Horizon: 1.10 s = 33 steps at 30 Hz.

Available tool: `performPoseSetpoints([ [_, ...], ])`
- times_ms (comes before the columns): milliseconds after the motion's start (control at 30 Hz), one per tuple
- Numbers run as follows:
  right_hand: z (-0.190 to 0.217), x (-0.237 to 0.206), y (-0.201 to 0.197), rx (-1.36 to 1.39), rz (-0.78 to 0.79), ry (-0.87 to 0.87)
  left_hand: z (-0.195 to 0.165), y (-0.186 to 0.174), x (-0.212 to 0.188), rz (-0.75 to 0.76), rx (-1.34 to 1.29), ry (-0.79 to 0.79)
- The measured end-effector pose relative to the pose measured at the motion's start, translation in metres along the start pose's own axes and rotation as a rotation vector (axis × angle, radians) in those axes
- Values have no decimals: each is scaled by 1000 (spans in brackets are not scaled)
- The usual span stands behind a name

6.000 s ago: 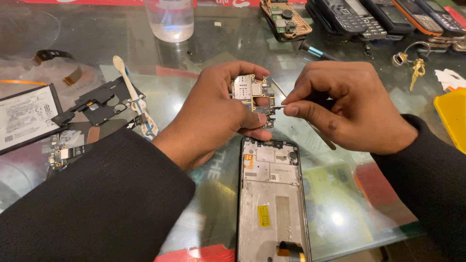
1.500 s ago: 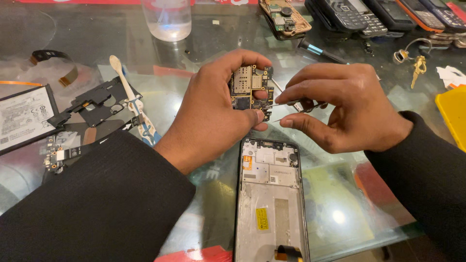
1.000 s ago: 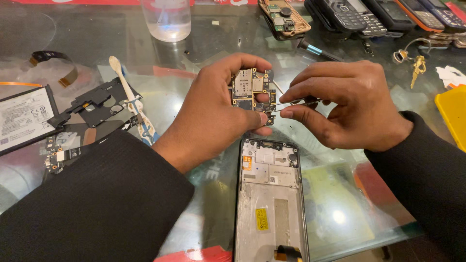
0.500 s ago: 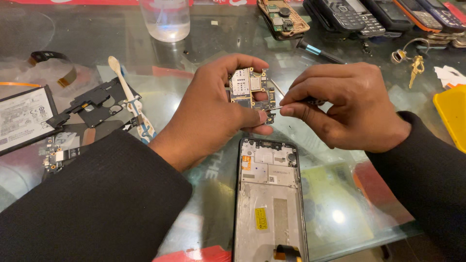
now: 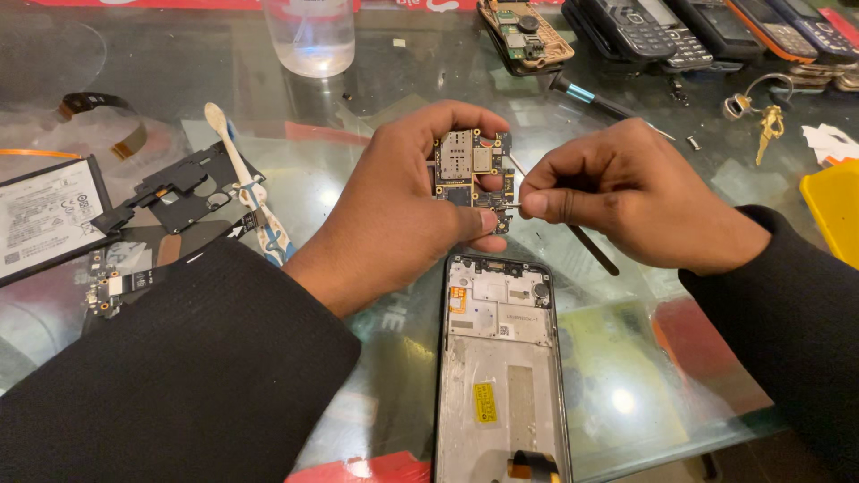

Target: The person holds a disassembled phone motherboard in one hand and uses a small tool to pry and work on components along its edge. Near the end, the person places the motherboard into the open phone frame on the work surface and presses it into position.

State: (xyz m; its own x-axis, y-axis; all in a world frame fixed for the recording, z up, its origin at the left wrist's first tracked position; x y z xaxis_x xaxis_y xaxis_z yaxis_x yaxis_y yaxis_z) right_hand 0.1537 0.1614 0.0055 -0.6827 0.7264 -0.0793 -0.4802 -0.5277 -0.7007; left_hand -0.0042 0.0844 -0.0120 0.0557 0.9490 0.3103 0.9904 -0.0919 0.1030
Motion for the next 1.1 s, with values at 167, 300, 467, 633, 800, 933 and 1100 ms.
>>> performPoseSetpoints([
  [167,-9,2,4,146,81,56,1,-1,0,-19,14,-23],
  [300,11,-5,-3,-119,-96,-268,3,-5,1,-64,-3,-42],
  [467,28,-16,-9,-197,-186,-504,2,-7,2,-73,-43,-17],
  [633,15,-8,-8,-30,-102,-375,3,-7,2,-81,-53,-55],
  [800,-15,8,-3,394,155,-17,4,-3,1,-62,-143,-103],
  [933,-13,5,-6,406,139,-75,1,-3,-1,-68,-153,-112],
  [1100,19,-13,-11,47,-102,-444,-1,-9,-1,-136,-191,-118],
])
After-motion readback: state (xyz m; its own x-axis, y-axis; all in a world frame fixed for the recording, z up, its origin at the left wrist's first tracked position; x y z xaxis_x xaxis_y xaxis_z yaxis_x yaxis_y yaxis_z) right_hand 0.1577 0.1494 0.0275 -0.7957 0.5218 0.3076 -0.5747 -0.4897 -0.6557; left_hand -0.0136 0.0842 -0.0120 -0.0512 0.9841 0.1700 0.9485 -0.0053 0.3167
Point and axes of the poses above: each hand's wrist, its own x-axis towards the middle knuckle, its own y-axis out of the palm, z = x × y, the point moved 6 cm from there along x, towards the middle knuckle, and after that the axes turned 7 degrees about y, right-handed, at the moved point
